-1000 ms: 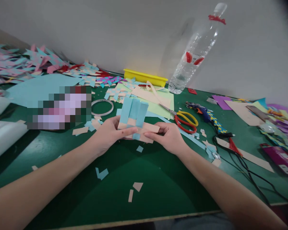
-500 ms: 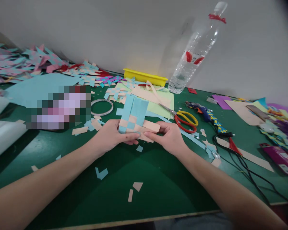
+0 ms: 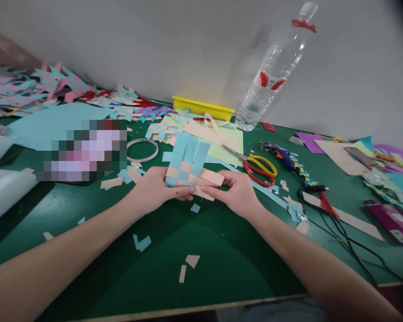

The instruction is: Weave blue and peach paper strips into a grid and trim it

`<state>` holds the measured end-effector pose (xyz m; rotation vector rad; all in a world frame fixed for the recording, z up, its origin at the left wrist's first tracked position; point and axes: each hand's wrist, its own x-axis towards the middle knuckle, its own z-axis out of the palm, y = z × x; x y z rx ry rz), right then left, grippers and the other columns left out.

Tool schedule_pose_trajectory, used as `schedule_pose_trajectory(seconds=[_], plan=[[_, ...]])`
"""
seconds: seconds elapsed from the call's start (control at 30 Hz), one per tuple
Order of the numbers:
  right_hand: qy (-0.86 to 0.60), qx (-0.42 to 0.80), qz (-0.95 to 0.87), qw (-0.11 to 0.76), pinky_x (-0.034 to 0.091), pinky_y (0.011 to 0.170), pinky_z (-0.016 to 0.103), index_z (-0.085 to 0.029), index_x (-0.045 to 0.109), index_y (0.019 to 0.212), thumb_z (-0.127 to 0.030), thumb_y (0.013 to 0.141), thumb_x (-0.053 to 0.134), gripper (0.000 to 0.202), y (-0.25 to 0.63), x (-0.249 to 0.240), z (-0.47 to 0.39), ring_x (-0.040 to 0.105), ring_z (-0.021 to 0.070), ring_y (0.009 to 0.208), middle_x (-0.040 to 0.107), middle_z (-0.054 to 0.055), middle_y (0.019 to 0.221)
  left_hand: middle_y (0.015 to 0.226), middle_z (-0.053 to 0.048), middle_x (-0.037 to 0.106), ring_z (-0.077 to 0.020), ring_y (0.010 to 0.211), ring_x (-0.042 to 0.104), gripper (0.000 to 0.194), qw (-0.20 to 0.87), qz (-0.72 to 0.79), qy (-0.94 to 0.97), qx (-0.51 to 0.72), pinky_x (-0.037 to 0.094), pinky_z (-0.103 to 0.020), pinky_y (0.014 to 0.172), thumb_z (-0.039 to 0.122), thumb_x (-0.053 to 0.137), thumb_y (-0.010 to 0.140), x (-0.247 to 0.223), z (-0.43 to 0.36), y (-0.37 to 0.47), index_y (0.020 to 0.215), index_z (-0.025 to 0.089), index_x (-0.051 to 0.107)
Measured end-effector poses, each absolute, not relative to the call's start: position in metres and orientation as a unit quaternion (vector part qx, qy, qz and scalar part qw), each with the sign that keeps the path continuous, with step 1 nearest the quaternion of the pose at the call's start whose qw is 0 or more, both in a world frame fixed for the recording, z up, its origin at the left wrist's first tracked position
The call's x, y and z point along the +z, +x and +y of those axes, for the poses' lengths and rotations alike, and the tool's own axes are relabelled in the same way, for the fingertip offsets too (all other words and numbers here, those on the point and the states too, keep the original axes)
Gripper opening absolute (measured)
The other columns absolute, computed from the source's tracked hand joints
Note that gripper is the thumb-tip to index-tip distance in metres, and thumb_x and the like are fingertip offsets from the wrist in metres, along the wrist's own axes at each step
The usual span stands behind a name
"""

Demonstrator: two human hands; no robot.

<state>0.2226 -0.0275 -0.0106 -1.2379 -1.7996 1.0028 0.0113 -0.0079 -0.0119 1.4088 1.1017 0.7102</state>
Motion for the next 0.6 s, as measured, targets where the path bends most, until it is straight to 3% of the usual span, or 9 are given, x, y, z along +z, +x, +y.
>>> schedule_pose_trajectory(seconds=[0.4, 0.6], plan=[[-0.497, 0.391, -0.694, 0.344, 0.042, 0.055, 0.025, -0.017, 0.065, 0.073, -0.049, 0.072, 0.068, 0.032, 0.2263, -0.0142, -0.0242, 0.055, 0.0124, 0.059, 0.065, 0.002, 0.069, 0.068, -0.002, 0.073, -0.0208, 0.064, 0.069, 0.017, 0.497, 0.488, 0.662, 0.277, 0.056, -0.028, 0.059, 0.039, 0.074, 0.066, -0.0126, -0.003, 0.007, 0.071, 0.023, 0.073], [-0.484, 0.385, -0.706, 0.346, 0.044, 0.058, 0.026, -0.018, 0.065, 0.075, -0.046, 0.074, 0.067, 0.029, 0.2278, -0.0147, -0.0229, 0.058, 0.0133, 0.063, 0.066, 0.002, 0.073, 0.08, -0.002, 0.073, -0.0216, 0.073, 0.068, 0.026, 0.485, 0.503, 0.649, 0.3, 0.054, -0.027, 0.06, 0.045, 0.072, 0.068, -0.013, -0.0041, 0.007, 0.08, 0.022, 0.071]])
